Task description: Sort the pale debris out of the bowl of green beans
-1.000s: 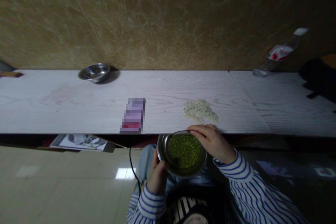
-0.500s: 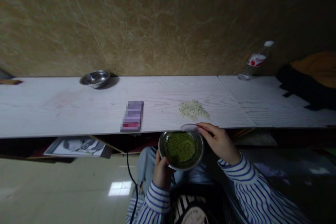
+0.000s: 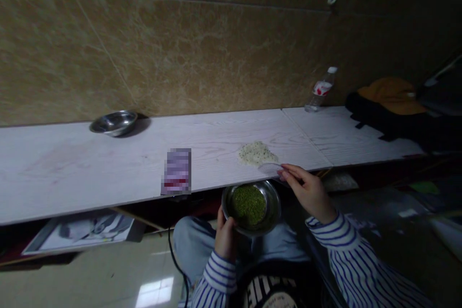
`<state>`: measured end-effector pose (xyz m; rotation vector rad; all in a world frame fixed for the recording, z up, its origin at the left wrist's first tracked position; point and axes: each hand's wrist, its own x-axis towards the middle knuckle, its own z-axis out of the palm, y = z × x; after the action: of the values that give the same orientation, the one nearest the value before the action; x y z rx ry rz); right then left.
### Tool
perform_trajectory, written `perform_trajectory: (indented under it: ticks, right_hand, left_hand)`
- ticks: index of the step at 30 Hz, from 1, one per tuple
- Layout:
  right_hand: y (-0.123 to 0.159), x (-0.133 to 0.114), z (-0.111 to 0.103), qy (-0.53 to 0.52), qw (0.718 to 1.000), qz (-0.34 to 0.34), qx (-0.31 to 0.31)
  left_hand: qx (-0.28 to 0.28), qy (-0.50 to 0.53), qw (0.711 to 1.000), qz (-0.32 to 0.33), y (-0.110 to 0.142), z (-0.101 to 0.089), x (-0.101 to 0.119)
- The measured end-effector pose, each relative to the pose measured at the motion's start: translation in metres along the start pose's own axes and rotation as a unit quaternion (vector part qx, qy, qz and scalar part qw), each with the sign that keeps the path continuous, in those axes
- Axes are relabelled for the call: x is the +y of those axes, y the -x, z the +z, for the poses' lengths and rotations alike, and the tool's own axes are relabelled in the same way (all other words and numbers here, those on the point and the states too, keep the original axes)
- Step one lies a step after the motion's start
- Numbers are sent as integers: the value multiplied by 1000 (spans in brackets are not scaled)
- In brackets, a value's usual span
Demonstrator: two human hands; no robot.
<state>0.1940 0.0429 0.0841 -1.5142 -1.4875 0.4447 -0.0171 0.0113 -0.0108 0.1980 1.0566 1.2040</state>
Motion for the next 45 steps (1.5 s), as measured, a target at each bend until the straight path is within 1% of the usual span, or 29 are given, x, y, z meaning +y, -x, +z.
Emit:
perform_trajectory:
  ticks: [4,8,12,15,19,22,26,29,34,38,41,43,45]
  right_hand:
    - [2,5,-5,-12,998,36,45]
    - [7,10,-23,-29,993,77,79]
    - [3,21,-40,-38,989,102,96]
    - [-6,32,-44,-41,988,112,102]
    - [-15,47,-42,-37,988,108,103]
    - [-17,57,-45,-39,991,102,78]
    - [-25,63,-54,-10,998,63,5]
    - [-36,60,-57,36,997,26,-55]
    - [-45,47,-47,78,986,-66,-129]
    - [-43,40,-34,99,975,-157,-125]
    - [-42,38,-25,94,964,-216,-125]
    - [-41,37,-21,93,959,-234,-129]
    - [-40,36,-17,99,958,-235,-133]
  left_hand:
    - [-18,-11,1000,-22,-5,1,3]
    - [-43,-25,997,-58,-12,7,5]
    - [-65,-19,996,-62,-14,14,2]
    - [-52,-8,997,-60,-12,17,-2]
    - [-28,-17,997,-75,-10,21,-7]
    - [-23,-7,997,-79,-10,26,-9]
    - [-21,7,997,-74,-10,33,-12]
    - [-11,19,998,-65,-10,37,-15]
    - [-4,16,999,-49,-14,43,-21]
    - [-5,21,998,-56,-17,43,-23]
    - [-6,26,998,-58,-17,43,-21]
    - [0,13,998,-60,-16,43,-18]
    - [6,-2,998,-66,-15,44,-15]
